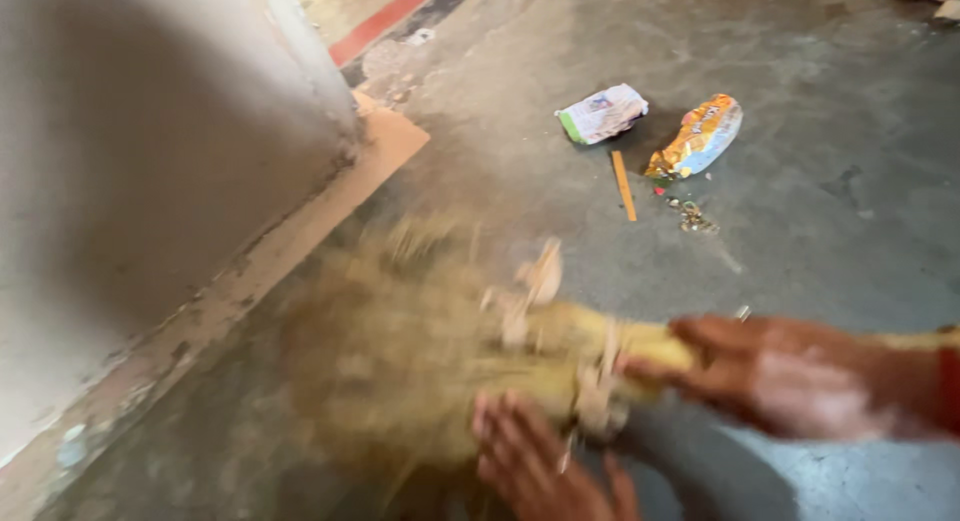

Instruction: The person sweeps a concrete floor using a traditional straw broom. They gather small debris and push larger items like a crumpled snack wrapper and a piece of paper across the floor.

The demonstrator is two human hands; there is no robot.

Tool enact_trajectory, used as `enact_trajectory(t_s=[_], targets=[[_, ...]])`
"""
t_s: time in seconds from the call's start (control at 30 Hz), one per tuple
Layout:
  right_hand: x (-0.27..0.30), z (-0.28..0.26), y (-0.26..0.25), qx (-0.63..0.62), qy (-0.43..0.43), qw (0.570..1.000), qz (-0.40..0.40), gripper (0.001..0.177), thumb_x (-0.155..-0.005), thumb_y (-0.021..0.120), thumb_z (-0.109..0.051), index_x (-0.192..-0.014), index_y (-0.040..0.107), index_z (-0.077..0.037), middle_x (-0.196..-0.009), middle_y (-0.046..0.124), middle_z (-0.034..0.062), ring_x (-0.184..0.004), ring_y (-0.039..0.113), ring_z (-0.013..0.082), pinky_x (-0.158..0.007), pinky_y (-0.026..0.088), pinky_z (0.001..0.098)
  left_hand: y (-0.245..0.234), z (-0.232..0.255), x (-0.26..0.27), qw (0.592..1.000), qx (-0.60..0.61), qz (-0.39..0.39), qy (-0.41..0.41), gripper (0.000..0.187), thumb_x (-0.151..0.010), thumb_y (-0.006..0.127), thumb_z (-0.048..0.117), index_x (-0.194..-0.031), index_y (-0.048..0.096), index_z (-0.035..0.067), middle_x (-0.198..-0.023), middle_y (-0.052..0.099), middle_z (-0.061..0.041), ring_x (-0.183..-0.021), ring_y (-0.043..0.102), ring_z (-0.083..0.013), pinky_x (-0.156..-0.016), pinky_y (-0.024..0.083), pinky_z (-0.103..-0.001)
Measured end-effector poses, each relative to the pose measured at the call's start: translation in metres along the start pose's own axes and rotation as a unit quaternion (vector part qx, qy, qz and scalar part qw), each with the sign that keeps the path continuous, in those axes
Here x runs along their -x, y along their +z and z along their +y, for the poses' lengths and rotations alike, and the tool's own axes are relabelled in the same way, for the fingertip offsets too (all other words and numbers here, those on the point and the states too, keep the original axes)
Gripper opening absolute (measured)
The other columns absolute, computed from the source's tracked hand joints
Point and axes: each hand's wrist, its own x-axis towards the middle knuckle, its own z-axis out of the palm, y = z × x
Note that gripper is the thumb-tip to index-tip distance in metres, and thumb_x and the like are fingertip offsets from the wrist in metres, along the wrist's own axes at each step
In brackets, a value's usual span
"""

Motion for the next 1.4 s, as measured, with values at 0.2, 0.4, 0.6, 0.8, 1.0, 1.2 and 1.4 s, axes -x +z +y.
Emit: enact_trajectory(t_s=[0.2, 0.4, 0.6, 0.8, 1.0, 1.2, 1.4], targets=[[-0.073, -0.07, 0.019, -0.041, -0.079, 0.987, -0.132, 0.072, -0.101, 0.048, -0.019, -0.169, 0.024, -0.028, -0.117, 0.051, 0.0215, -0.096, 0.06, 0.038, -0.079, 0.052, 0.0499, -0.019, -0.077, -0.011, 0.989, -0.076, -0.025, -0.123, 0.112, -0.074, 0.075, 0.028, -0.157, 0.009, -0.005, -0.166, 0.007, -0.03, -0.153, 0.007, -0.0504, -0.116, 0.013, -0.065], [-0.11, -0.023, 0.028, 0.033, -0.029, 0.994, -0.1, 0.083, -0.09, 0.057, -0.021, -0.165, 0.023, -0.029, -0.123, 0.05, 0.0235, -0.104, 0.059, 0.0413, -0.079, 0.054, 0.0484, 0.025, -0.086, -0.034, 0.985, -0.075, -0.112, -0.11, 0.118, -0.071, 0.079, 0.028, -0.158, 0.006, -0.002, -0.168, 0.004, -0.028, -0.155, 0.004, -0.0487, -0.116, 0.012, -0.065], [-0.081, 0.072, 0.023, 0.01, 0.1, 0.993, -0.064, 0.09, -0.086, 0.06, -0.017, -0.165, 0.02, -0.031, -0.121, 0.053, 0.0169, -0.096, 0.064, 0.0337, -0.081, 0.058, 0.0447, 0.097, -0.048, -0.072, 0.982, -0.049, -0.185, 0.004, 0.114, -0.076, 0.08, 0.022, -0.157, 0.003, -0.004, -0.165, 0.002, -0.027, -0.154, 0.0, -0.0465, -0.118, 0.008, -0.066], [-0.054, 0.127, -0.002, 0.021, 0.215, 0.976, -0.025, 0.07, -0.097, 0.052, -0.026, -0.161, 0.027, -0.036, -0.116, 0.056, 0.0125, -0.093, 0.066, 0.0316, -0.076, 0.058, 0.0443, 0.138, 0.016, -0.141, 0.95, -0.062, -0.307, 0.016, 0.114, -0.079, 0.076, 0.023, -0.16, -0.002, 0.002, -0.17, -0.007, -0.02, -0.158, -0.004, -0.0359, -0.123, 0.005, -0.059], [-0.042, 0.146, -0.037, -0.007, 0.247, 0.969, 0.002, 0.076, -0.094, 0.055, -0.028, -0.162, 0.023, -0.037, -0.116, 0.056, 0.0134, -0.085, 0.067, 0.0335, -0.073, 0.057, 0.0461, 0.134, 0.055, -0.191, 0.961, -0.069, -0.262, 0.063, 0.106, -0.085, 0.074, 0.027, -0.159, 0.003, 0.0, -0.168, -0.004, -0.023, -0.157, -0.004, -0.038, -0.125, 0.003, -0.055], [-0.001, 0.125, -0.047, -0.022, 0.207, 0.978, -0.013, 0.08, -0.095, 0.056, -0.032, -0.166, 0.023, -0.045, -0.111, 0.056, 0.0102, -0.075, 0.068, 0.0312, -0.072, 0.059, 0.045, 0.085, 0.077, -0.168, 0.954, -0.072, -0.291, 0.021, 0.1, -0.088, 0.068, 0.027, -0.157, 0.004, -0.003, -0.168, -0.005, -0.023, -0.156, -0.006, -0.0372, -0.124, 0.002, -0.052], [0.015, 0.131, -0.016, -0.028, 0.154, 0.984, -0.089, 0.078, -0.097, 0.056, -0.027, -0.165, 0.02, -0.038, -0.109, 0.054, 0.0145, -0.077, 0.066, 0.0346, -0.072, 0.056, 0.0482, 0.076, 0.08, -0.154, 0.904, -0.167, -0.391, 0.03, 0.108, -0.089, 0.066, 0.038, -0.161, -0.006, 0.001, -0.17, -0.016, -0.02, -0.153, -0.013, -0.0339, -0.122, -0.003, -0.052]])
